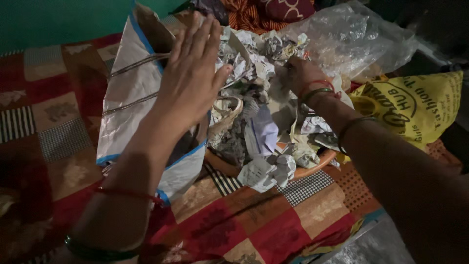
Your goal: The person repeatedly picks up crumpled paper pieces from a pile on a bed and places them into a white woven bag with blue trim. The hands continue filling the bag by hand without using any tools.
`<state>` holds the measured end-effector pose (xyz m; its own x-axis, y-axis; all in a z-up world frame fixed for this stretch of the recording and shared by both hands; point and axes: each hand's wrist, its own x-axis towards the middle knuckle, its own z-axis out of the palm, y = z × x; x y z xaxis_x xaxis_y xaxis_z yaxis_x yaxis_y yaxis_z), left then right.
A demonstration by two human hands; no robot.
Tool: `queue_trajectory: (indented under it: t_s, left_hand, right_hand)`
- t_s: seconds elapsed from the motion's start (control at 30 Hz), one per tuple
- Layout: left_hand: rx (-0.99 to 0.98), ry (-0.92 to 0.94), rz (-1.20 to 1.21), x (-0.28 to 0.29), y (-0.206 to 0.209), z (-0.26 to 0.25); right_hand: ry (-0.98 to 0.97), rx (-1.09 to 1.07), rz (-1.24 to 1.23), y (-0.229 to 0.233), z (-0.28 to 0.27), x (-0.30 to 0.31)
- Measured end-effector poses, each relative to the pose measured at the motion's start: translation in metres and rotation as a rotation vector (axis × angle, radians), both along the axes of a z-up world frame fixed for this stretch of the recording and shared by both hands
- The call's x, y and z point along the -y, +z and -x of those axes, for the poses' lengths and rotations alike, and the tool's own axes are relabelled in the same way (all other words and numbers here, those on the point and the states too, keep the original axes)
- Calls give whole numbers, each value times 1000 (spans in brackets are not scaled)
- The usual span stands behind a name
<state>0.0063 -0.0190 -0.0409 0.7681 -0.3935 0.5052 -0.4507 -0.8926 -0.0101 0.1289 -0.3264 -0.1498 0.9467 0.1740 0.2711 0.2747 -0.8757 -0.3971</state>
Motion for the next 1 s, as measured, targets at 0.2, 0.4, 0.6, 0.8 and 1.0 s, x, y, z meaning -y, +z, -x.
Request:
queue_trajectory:
  t_s: [0.2, 0.4, 0.6, 0.8, 1.0]
  left_hand:
    - [19, -9, -3, 5, 3, 6]
    - [19, -14, 18, 12, 7, 13]
    - [57, -11, 5, 9, 10, 20]
    - [98, -17, 21, 1, 12, 27]
    - [76, 43, 29, -12, 23, 35]
  right_hand:
    - [-99, -66, 128, 10, 14, -10]
    - [-33, 99, 35, 6, 21, -13]
    - [79, 13, -186, 21, 34, -11]
    - [157, -149, -396, 49, 39, -35]
    - [158, -234, -737, 69, 26, -99]
